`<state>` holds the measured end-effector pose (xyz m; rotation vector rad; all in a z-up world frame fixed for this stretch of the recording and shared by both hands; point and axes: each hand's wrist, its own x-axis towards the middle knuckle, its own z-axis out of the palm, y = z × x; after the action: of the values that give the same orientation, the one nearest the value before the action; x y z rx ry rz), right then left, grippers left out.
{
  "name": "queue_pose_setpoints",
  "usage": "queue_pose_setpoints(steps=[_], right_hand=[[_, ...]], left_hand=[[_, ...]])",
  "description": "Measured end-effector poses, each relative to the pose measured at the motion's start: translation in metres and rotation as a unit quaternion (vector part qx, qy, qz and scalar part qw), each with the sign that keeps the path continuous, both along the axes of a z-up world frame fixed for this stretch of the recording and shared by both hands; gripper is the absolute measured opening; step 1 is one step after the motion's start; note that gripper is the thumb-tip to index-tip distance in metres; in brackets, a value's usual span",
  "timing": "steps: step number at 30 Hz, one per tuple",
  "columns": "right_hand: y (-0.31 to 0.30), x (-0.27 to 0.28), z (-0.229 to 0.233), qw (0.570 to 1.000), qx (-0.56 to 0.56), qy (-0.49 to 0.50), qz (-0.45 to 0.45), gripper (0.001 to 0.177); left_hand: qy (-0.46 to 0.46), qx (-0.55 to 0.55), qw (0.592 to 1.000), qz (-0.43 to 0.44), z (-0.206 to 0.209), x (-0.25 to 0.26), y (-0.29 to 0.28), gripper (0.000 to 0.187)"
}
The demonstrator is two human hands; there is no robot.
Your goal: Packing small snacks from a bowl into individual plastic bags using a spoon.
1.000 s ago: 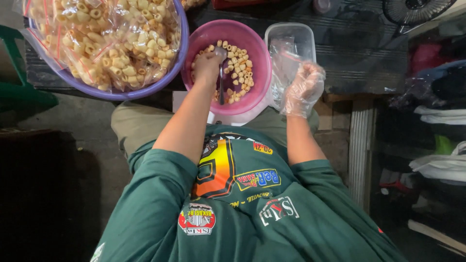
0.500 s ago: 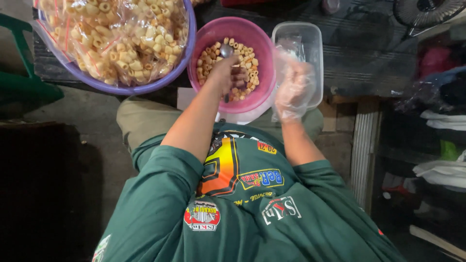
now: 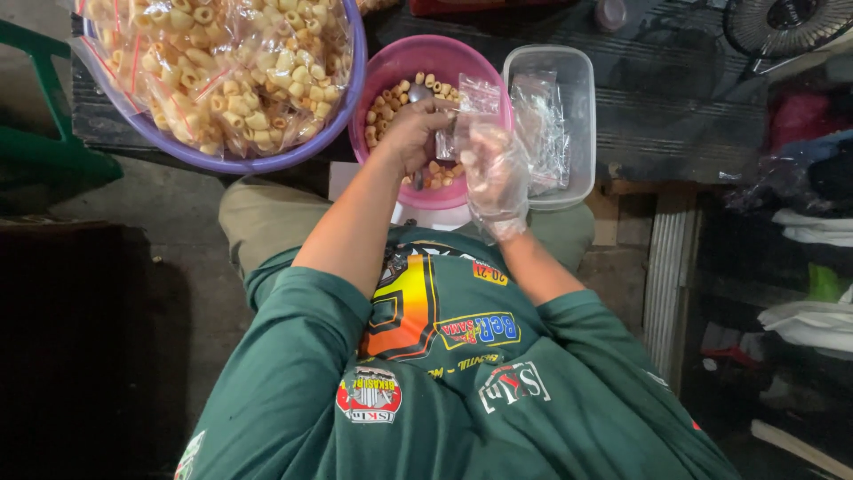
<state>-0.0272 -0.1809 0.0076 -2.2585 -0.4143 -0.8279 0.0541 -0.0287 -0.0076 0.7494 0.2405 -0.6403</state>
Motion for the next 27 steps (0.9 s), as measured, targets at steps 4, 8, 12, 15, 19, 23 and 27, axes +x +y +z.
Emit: queue_pose_setpoints(steps=[4, 8, 12, 15, 19, 23, 27], right_hand=[[0.011, -0.003, -0.004, 0.992, 0.065, 0.088, -0.067, 0.058], [0.044, -0.001, 0.038, 0.897, 0.416, 0.146, -0.017, 0.039], [0.016, -0.001, 0.049, 0.957, 0.167, 0.195, -0.133, 0.027], [0.004, 0.01, 0.043, 0.949, 0.127, 0.17, -0.234, 0.019], [-0.033, 0.014, 0.068, 0.866, 0.222, 0.197, -0.403, 0.025], [-0.074, 0.0, 0.05, 0.816, 0.305, 0.245, -0.425, 0.058], [-0.053, -0.007, 0.074, 0.873, 0.031, 0.217, -0.435, 0.056]], left_hand=[[-0.043, 0.015, 0.998, -0.039, -0.001, -0.001, -0.007, 0.028], [-0.045, 0.005, 0.997, -0.057, 0.007, 0.001, -0.02, 0.024], [-0.056, 0.051, 0.997, -0.033, -0.006, 0.003, -0.023, 0.023], [-0.066, 0.093, 0.993, 0.006, 0.023, -0.002, -0.009, 0.026], [0.03, 0.218, 0.968, 0.123, 0.022, 0.015, 0.005, 0.026], [0.145, 0.353, 0.908, 0.172, 0.018, 0.023, 0.008, 0.029], [0.067, 0.529, 0.846, 0.015, 0.051, 0.014, 0.016, 0.042]])
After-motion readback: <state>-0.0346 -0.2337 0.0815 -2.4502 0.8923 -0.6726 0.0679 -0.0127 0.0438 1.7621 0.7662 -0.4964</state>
